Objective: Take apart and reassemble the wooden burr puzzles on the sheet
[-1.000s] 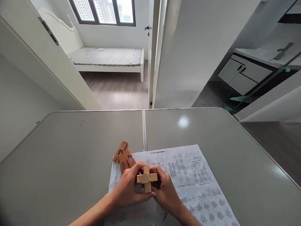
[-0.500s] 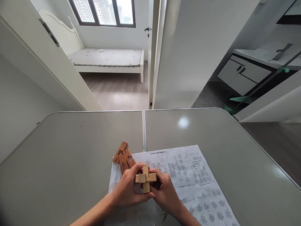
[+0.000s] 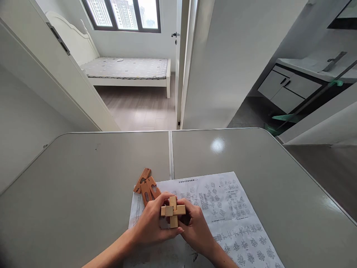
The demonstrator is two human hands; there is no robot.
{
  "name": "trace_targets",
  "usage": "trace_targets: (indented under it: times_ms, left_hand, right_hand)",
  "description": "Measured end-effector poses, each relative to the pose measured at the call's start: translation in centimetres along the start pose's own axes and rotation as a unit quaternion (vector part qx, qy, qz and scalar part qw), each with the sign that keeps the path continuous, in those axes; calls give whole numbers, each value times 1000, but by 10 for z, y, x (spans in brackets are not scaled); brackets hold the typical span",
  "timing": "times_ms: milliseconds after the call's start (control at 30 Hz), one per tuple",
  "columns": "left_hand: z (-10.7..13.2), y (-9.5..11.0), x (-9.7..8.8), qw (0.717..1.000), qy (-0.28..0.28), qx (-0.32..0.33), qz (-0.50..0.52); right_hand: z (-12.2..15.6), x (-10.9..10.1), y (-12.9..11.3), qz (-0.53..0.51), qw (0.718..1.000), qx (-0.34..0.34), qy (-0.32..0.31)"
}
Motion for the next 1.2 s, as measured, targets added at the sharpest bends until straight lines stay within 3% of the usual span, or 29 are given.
trace_targets:
  times_ms: [1200]
  left_hand:
    - [1, -2, 2, 1000, -3, 2, -20]
  right_hand:
    - [-1, -1, -1, 17, 999, -35, -16]
Point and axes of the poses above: each hand's wrist, its own z-axis away from the middle knuckle, its own x-axis out of the palm, y = z × x, the point moved 3 cm from there along -z, towards the middle knuckle, and after that the axes turned 11 degrees about y, right-handed, at the moved point
